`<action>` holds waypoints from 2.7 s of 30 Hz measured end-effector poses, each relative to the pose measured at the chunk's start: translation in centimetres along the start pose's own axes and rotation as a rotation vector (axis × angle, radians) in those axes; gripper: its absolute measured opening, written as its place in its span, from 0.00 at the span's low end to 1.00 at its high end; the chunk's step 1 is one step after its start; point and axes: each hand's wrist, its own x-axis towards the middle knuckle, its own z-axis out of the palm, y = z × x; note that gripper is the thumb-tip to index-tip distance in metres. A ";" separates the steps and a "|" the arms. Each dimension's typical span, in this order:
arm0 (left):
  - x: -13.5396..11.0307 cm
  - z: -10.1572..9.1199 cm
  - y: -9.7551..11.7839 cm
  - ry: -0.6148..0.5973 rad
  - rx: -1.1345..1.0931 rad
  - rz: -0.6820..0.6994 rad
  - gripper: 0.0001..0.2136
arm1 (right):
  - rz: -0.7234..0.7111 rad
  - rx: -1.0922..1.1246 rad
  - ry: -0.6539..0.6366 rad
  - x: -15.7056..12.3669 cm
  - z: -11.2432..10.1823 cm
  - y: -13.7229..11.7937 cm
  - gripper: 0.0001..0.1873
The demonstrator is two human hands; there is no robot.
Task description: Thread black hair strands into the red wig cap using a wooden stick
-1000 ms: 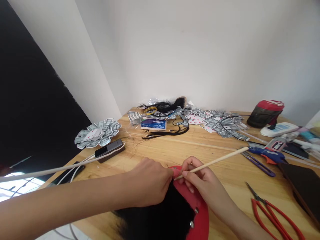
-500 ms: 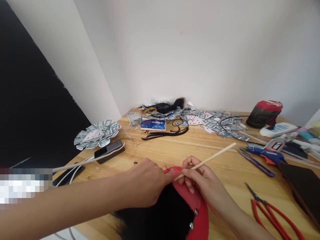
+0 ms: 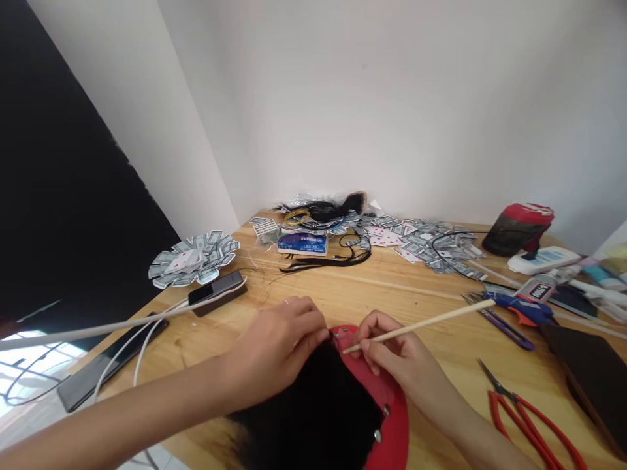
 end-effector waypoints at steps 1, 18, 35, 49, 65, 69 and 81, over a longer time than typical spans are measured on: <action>-0.3 0.6 0.0 0.014 -0.021 0.059 0.12 | -0.009 -0.014 0.003 -0.1 0.0 0.0 0.10; -3.6 5.8 -0.5 0.394 0.221 0.354 0.05 | -0.072 -0.178 -0.016 -0.8 -0.1 0.7 0.09; -2.7 6.0 -0.8 0.514 0.119 0.444 0.10 | 0.013 -0.108 -0.046 -0.7 -0.4 1.1 0.10; -3.4 6.7 -1.2 0.496 0.132 0.429 0.10 | -0.054 -0.138 -0.127 -0.7 -0.7 1.1 0.05; -3.4 6.4 -1.2 0.460 0.159 0.441 0.08 | 0.047 -0.032 -0.099 -0.7 -0.7 1.7 0.14; -3.1 6.0 -1.1 0.449 0.102 0.407 0.09 | 0.036 -0.044 -0.101 -0.6 -0.6 1.5 0.14; 0.2 1.5 -0.3 -0.188 -0.213 -0.023 0.11 | 0.093 0.042 -0.021 -0.3 -0.4 0.8 0.16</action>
